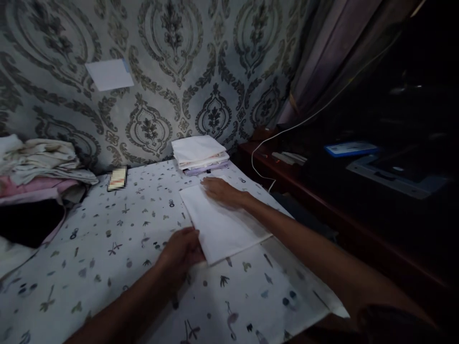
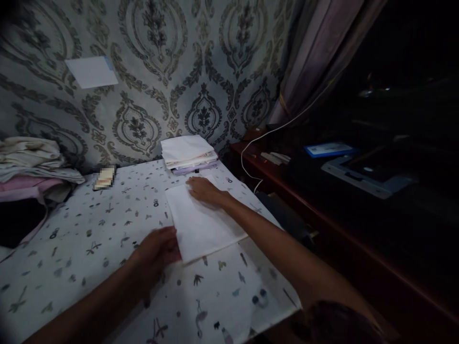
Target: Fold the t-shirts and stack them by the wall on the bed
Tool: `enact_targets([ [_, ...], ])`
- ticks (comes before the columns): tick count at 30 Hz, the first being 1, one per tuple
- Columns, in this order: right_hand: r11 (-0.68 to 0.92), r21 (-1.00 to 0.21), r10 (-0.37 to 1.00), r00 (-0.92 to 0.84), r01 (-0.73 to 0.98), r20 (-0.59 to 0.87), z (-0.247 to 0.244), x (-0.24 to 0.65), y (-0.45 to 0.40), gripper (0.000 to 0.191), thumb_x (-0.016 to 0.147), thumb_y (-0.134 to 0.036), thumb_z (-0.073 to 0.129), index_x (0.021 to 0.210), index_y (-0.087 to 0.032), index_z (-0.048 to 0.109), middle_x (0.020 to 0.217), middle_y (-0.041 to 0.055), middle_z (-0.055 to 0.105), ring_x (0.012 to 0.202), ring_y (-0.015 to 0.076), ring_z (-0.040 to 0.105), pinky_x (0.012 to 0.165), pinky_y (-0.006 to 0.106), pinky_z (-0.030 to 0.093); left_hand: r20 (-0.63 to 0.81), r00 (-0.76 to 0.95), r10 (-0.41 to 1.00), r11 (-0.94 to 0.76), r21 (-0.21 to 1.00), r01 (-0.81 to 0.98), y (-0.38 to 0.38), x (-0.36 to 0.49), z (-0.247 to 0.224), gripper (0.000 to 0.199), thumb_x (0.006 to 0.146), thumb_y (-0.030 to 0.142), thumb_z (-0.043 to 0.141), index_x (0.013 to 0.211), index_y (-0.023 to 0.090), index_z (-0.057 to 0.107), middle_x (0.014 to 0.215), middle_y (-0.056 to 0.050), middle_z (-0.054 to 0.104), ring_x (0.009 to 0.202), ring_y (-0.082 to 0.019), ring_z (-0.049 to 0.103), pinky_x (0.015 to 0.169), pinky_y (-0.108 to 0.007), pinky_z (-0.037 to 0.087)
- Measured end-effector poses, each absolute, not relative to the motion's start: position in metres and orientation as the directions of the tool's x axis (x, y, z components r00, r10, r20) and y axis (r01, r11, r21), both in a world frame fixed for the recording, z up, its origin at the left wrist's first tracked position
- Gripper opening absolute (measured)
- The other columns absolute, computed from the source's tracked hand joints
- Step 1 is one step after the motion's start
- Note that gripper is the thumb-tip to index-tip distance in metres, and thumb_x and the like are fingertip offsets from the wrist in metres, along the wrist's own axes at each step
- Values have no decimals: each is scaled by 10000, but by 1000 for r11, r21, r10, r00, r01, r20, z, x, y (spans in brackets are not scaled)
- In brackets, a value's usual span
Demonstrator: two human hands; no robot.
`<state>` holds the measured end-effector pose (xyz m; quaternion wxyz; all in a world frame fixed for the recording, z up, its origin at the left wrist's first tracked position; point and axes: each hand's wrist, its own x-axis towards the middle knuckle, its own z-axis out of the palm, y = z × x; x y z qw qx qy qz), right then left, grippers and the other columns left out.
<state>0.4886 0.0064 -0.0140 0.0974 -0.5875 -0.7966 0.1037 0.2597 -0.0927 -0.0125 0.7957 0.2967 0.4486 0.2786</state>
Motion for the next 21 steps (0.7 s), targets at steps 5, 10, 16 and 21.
enact_targets([
  [5,267,-300,946,-309,916,-101,-9,490,61,452,798,-207,621,1248,-168,624,1307,119,634,1197,278,574,983,368,453,-643,425,637,749,647,-143,-118,290,-12,345,736,131,729,1071,125,645,1119,-165,718,794,-256,719,679,-430,635],
  [10,156,-347,937,-250,925,-246,10,504,69,140,664,-199,719,788,-167,664,821,45,680,796,213,606,696,278,446,-664,409,626,732,681,-16,-98,263,-2,257,683,85,690,939,95,674,759,-118,739,622,-227,698,543,-318,588],
  [16,-83,-513,933,-114,854,-340,7,516,11,102,709,-247,676,700,-179,601,647,-10,592,624,147,532,553,251,381,-630,256,733,667,739,-90,-51,174,16,188,758,136,674,945,116,657,849,-125,750,718,-235,728,660,-352,630],
  [21,-293,-644,929,50,707,-368,0,507,-34,216,808,-387,621,900,-191,623,879,64,714,715,201,657,576,291,501,-656,278,702,706,690,-157,-71,172,5,295,871,225,629,1146,120,611,1048,-174,743,887,-273,743,780,-402,628],
])
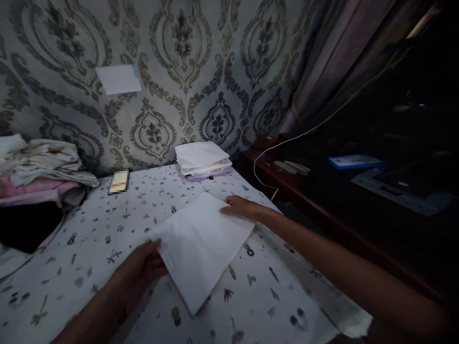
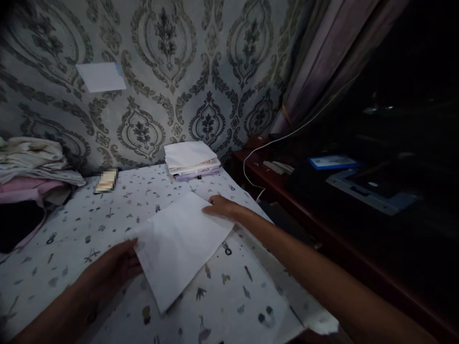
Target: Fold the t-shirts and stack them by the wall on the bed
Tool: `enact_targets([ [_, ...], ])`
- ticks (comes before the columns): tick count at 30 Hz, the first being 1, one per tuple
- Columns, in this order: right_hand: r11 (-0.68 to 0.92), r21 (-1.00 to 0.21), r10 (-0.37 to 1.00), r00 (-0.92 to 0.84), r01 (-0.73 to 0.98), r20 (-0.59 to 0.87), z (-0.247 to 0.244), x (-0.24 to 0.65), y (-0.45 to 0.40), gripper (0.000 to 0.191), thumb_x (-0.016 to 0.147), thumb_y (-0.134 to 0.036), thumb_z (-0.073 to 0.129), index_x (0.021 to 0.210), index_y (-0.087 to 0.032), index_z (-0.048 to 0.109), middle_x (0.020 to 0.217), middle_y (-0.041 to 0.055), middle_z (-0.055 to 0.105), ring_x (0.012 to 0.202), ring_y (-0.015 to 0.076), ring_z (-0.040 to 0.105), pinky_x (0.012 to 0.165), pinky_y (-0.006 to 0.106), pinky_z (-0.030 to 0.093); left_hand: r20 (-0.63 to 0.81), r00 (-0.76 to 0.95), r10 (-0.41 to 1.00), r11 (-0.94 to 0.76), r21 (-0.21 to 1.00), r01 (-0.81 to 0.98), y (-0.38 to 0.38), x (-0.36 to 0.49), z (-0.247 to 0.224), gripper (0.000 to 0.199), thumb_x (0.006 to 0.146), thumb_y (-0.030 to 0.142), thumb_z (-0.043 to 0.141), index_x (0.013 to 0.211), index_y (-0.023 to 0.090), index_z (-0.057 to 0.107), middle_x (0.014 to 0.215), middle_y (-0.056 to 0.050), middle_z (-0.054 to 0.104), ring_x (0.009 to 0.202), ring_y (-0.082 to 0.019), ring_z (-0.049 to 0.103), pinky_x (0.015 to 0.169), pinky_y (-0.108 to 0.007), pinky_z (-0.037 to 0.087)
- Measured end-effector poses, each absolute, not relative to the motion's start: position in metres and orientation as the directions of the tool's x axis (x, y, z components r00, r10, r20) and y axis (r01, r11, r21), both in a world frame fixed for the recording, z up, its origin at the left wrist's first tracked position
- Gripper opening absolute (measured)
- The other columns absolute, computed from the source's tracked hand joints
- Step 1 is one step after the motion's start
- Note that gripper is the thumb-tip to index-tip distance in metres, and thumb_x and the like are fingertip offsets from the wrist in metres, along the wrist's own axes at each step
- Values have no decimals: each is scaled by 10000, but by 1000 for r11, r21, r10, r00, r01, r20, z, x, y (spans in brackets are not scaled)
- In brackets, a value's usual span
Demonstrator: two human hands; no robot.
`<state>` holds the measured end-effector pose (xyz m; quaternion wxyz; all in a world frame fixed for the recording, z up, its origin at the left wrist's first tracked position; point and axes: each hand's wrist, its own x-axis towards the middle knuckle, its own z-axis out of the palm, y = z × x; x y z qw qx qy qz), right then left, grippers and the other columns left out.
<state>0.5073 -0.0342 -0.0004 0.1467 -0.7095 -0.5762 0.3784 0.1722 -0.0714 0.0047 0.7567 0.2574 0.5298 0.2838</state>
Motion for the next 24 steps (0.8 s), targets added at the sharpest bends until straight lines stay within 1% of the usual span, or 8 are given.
enact_targets([
  [2,-414,-718,889,79,559,-451,1,504,-41,245,791,-397,656,928,-195,633,967,97,737,770,227,695,608,317,549,-634,320,703,701,693,-168,-88,183,-4,460,808,201,699,1243,165,555,1063,-147,743,873,-279,742,768,-433,625],
  [5,-527,-802,836,2,283,-549,6,502,-44,263,695,-326,752,900,-182,669,968,110,755,818,244,716,665,328,580,-617,352,704,695,699,-166,-101,194,-15,662,716,159,753,1321,231,494,1045,-100,743,807,-263,736,673,-404,615],
  [9,-486,-869,867,-71,95,-493,19,506,-44,299,668,-290,766,936,-172,709,897,65,772,790,210,721,698,298,587,-562,351,749,641,748,-173,-84,191,-9,707,644,134,772,1300,250,533,1032,-84,748,791,-248,733,624,-324,592],
  [13,-379,-925,925,-15,2,-379,44,525,-25,281,701,-255,767,961,-166,711,863,54,770,701,175,706,668,276,580,-455,386,803,527,844,-103,-33,198,26,657,623,154,786,1238,255,582,1060,-67,743,807,-250,730,582,-294,589],
  [16,-210,-976,971,128,61,-201,70,551,14,294,744,-256,761,1018,-161,709,858,55,768,661,163,683,629,265,565,-264,389,883,328,938,-107,24,225,62,656,629,116,711,1256,251,568,1101,-58,736,816,-231,722,569,-270,583],
  [20,-33,-932,960,271,360,70,99,589,92,320,827,-274,709,1119,-143,698,890,62,770,714,170,678,676,275,561,-23,393,919,89,985,-150,120,275,93,704,650,73,609,1324,254,518,1203,-48,717,938,-233,713,665,-287,609],
  [22,-13,-892,947,291,452,134,101,603,132,333,853,-282,694,1154,-140,683,912,51,767,762,169,677,711,275,555,42,371,928,22,986,-165,166,297,90,730,642,52,565,1339,263,505,1217,-36,714,1001,-243,707,743,-331,623],
  [24,-25,-866,946,291,500,141,88,611,166,308,880,-293,679,1147,-140,677,940,38,755,812,172,674,744,281,553,30,325,945,11,992,-122,204,316,74,717,641,45,536,1328,249,508,1191,-42,723,1035,-251,704,811,-369,623],
])
